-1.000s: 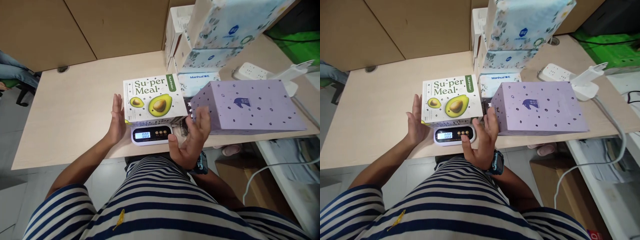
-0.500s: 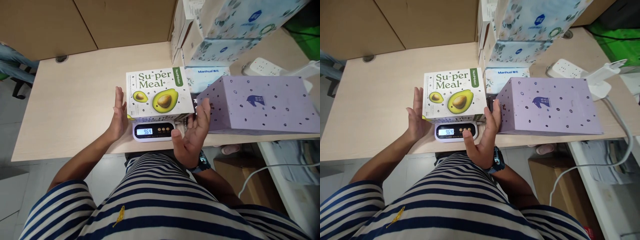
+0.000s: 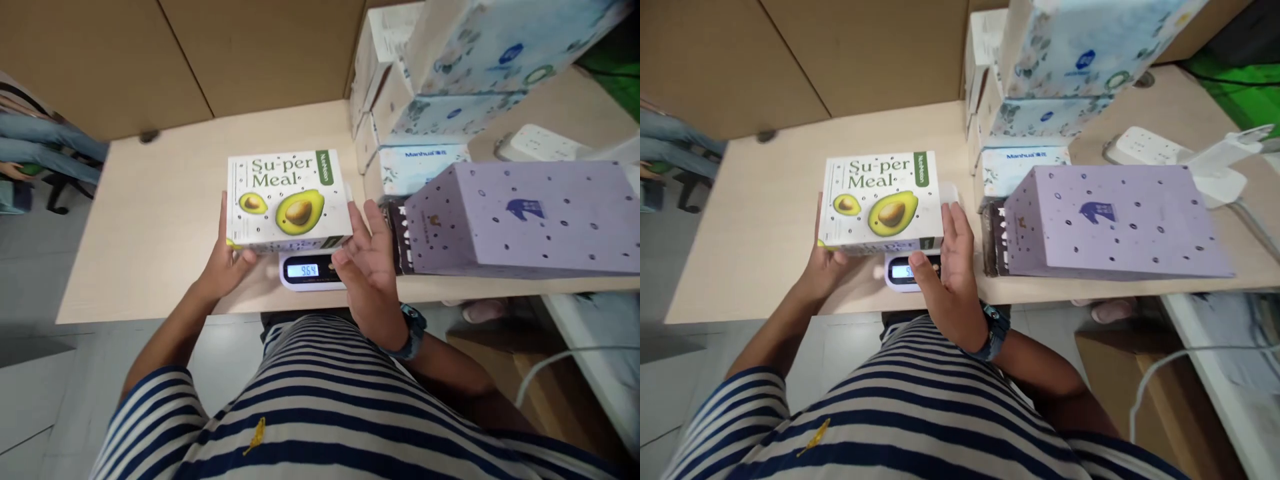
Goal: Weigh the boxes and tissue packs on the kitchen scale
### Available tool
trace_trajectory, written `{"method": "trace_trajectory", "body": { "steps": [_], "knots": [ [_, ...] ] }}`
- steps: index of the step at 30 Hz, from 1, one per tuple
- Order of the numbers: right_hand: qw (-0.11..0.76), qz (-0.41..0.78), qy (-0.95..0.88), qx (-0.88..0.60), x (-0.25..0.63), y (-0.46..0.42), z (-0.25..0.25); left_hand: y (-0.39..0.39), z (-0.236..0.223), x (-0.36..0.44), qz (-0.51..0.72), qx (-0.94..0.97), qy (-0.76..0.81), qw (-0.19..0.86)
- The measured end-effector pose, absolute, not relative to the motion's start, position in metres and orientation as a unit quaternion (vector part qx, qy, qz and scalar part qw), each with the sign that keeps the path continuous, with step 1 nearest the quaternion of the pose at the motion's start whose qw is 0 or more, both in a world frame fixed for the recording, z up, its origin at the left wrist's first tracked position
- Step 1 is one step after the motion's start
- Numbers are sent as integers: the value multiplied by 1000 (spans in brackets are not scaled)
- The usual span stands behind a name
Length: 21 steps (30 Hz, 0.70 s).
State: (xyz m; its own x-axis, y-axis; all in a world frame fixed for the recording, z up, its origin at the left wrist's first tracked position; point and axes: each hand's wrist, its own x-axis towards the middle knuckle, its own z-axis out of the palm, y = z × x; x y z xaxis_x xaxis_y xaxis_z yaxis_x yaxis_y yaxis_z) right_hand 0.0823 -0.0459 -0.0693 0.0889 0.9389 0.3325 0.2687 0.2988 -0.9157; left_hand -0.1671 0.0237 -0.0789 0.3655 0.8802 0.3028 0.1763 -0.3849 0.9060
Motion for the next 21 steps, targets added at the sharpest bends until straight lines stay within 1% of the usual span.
{"method": "trace_trajectory", "body": {
  "steps": [3,5,6,7,10,11,12,16,21],
  "knots": [
    [522,382,-632,-428,51,-20,-46,15,-75,-220,425,741,450,262],
    [489,402,-666,-394,28,8,-29,25,-74,-257,424,755,463,188],
    [460,399,-683,-402,17,24,-22,35,-73,-274,429,752,468,178],
    [413,379,-708,-429,6,39,-17,47,-72,-290,431,745,474,186],
    [223,246,-792,-513,-18,75,-12,80,-68,-316,402,713,521,243],
    [175,199,-813,-519,-25,83,-13,89,-68,-318,391,707,536,245],
    [146,162,-829,-515,-32,90,-16,97,-67,-317,377,702,553,245],
    [120,67,-866,-480,-58,121,-20,121,-71,-298,320,692,609,218],
    [58,-15,-889,-455,-77,188,-8,130,-78,-283,305,696,623,186]
  ]
}}
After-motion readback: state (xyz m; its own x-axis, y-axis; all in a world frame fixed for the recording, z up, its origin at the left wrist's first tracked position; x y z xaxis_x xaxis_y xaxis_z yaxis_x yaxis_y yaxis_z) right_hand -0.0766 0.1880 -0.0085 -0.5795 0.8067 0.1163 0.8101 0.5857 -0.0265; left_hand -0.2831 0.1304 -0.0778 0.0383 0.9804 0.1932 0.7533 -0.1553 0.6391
